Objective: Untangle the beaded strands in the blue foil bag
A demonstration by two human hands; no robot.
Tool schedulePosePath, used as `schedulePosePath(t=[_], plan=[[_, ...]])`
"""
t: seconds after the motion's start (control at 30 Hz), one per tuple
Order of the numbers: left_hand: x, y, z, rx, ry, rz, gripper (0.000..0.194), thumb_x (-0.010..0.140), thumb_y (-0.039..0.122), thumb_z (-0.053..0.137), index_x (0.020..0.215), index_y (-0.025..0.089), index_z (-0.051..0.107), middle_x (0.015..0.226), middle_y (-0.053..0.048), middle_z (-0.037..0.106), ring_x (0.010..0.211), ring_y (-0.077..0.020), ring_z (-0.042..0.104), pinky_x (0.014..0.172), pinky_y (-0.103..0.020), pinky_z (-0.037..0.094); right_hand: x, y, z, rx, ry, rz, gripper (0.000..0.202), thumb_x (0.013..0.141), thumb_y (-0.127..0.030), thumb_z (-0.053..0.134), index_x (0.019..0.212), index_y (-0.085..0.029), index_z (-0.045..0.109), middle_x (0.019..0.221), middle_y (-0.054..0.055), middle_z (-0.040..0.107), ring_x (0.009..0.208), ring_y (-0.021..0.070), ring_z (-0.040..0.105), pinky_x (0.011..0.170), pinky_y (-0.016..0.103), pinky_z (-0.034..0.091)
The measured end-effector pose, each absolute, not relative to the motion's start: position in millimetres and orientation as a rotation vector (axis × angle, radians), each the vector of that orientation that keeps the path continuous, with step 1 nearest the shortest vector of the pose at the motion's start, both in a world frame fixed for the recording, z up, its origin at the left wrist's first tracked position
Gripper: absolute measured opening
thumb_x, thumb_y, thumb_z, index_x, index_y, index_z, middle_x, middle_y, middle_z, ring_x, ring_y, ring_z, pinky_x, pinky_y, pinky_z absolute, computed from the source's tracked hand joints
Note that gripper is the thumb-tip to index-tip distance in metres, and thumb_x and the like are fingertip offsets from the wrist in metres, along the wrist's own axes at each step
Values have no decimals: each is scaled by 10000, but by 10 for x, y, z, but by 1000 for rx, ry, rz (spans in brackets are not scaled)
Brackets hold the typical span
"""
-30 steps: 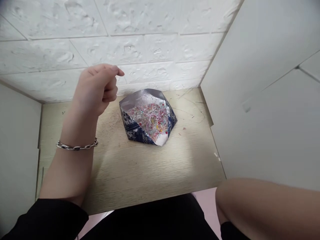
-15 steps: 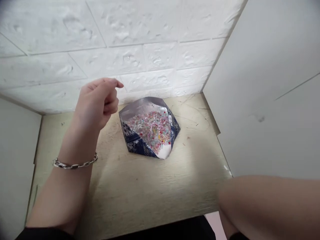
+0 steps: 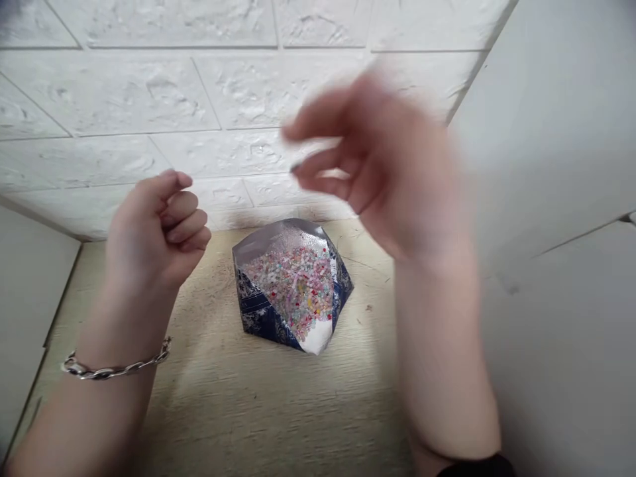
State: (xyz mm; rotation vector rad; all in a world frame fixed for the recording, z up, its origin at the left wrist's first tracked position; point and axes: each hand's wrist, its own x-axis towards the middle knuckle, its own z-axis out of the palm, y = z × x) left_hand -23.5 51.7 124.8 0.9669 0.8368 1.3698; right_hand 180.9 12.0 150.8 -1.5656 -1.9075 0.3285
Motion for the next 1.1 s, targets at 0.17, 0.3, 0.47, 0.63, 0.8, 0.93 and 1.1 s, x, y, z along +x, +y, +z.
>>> schedulePosePath(t=[0.17, 0.3, 0.47, 0.63, 0.8, 0.93, 1.1], plan=[[-349, 470, 1420, 720, 667, 1309, 240, 833, 204, 357, 622, 175, 467, 402, 89, 116, 310, -35, 87, 274, -168, 67, 1414, 523, 868, -1447, -2217, 566, 264, 769, -101, 414, 855, -146, 660, 912, 47, 663, 836, 137, 584, 740, 266, 422], [-452, 436, 1479, 587, 499, 1256, 279, 867, 235, 310, 649, 169, 470, 419, 89, 97, 302, -23, 110, 270, -159, 42, 1242, 662, 454, -1603, -2446, 640, 243, 713, -131, 498, 899, -116, 653, 900, 112, 645, 808, 167, 570, 673, 265, 401], [-486, 421, 1491, 598, 481, 1276, 276, 868, 245, 304, 655, 176, 466, 413, 89, 97, 298, -23, 113, 272, -157, 33, 1273, 601, 504, -1670, -2623, 821, 226, 659, -145, 545, 854, -147, 660, 818, 64, 648, 706, 134, 556, 578, 230, 373], [-444, 427, 1490, 617, 533, 1301, 283, 863, 238, 310, 627, 178, 454, 409, 87, 97, 289, -26, 107, 269, -160, 33, 1348, 539, 713, -1765, -2816, 1100, 171, 621, -196, 571, 733, -134, 684, 690, 37, 644, 622, 137, 554, 509, 230, 376], [-409, 416, 1494, 645, 564, 1296, 280, 860, 235, 317, 621, 180, 453, 417, 84, 90, 299, -31, 92, 270, -164, 46, 1386, 500, 708, -2065, -2636, 1375, 255, 625, -287, 591, 771, -95, 672, 620, 60, 628, 508, 139, 552, 473, 249, 423], [-401, 399, 1510, 658, 587, 1280, 263, 847, 220, 323, 620, 181, 450, 425, 81, 98, 319, -39, 86, 271, -176, 72, 1369, 496, 642, -2084, -2488, 1054, 299, 703, -363, 538, 781, -103, 664, 672, 100, 647, 545, 167, 588, 515, 277, 450], [-431, 412, 1520, 678, 590, 1275, 258, 847, 238, 323, 637, 183, 461, 403, 85, 129, 310, -37, 104, 262, -168, 93, 1219, 518, 524, -1979, -2381, 557, 502, 795, -532, 381, 867, -118, 654, 891, 162, 645, 802, 259, 610, 621, 344, 455]])
